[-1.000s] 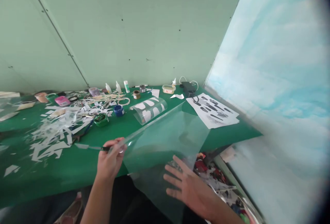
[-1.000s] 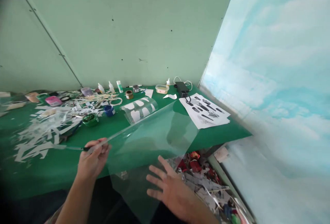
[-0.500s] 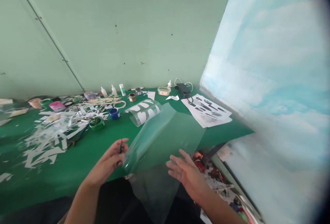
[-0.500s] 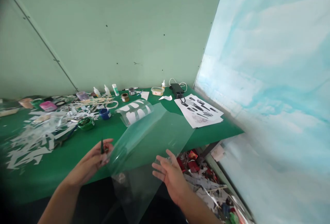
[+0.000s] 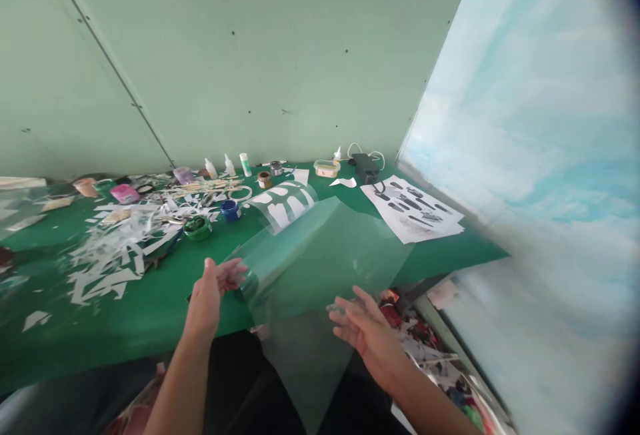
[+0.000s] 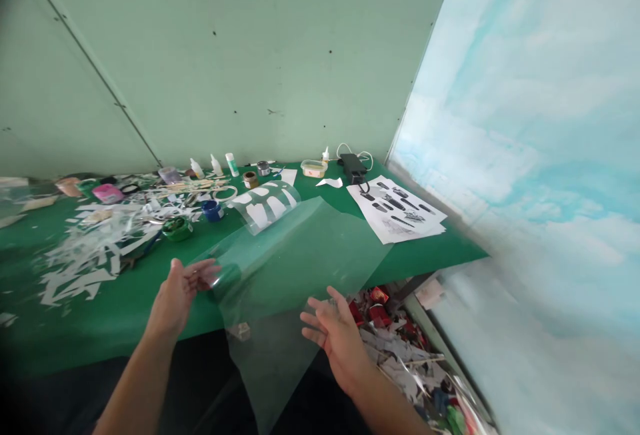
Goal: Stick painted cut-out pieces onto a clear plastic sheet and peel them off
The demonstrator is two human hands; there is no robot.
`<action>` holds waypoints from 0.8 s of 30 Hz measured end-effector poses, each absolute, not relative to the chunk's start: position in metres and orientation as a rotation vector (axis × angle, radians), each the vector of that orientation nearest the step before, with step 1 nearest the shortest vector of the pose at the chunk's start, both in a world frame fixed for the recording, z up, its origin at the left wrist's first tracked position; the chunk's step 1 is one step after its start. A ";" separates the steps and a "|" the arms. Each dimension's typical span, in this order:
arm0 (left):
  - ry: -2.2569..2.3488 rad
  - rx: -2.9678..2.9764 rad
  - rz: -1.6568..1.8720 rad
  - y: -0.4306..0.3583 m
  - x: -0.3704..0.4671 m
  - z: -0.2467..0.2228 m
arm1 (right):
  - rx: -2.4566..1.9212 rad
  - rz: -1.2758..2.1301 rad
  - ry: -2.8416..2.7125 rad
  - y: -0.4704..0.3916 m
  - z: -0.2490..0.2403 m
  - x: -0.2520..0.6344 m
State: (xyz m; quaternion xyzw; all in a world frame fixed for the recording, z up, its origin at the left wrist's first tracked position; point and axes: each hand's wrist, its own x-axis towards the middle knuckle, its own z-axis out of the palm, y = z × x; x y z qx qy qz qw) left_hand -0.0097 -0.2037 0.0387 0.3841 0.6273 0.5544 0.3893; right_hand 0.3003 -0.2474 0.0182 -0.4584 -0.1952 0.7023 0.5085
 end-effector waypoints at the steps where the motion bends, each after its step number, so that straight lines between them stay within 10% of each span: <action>1: 1.515 0.957 1.456 -0.206 -0.004 0.040 | -1.102 1.688 -0.473 -0.249 0.018 0.300; 24: 1.071 2.666 1.016 -0.267 -0.001 0.036 | -0.978 1.799 -0.329 -0.264 0.020 0.273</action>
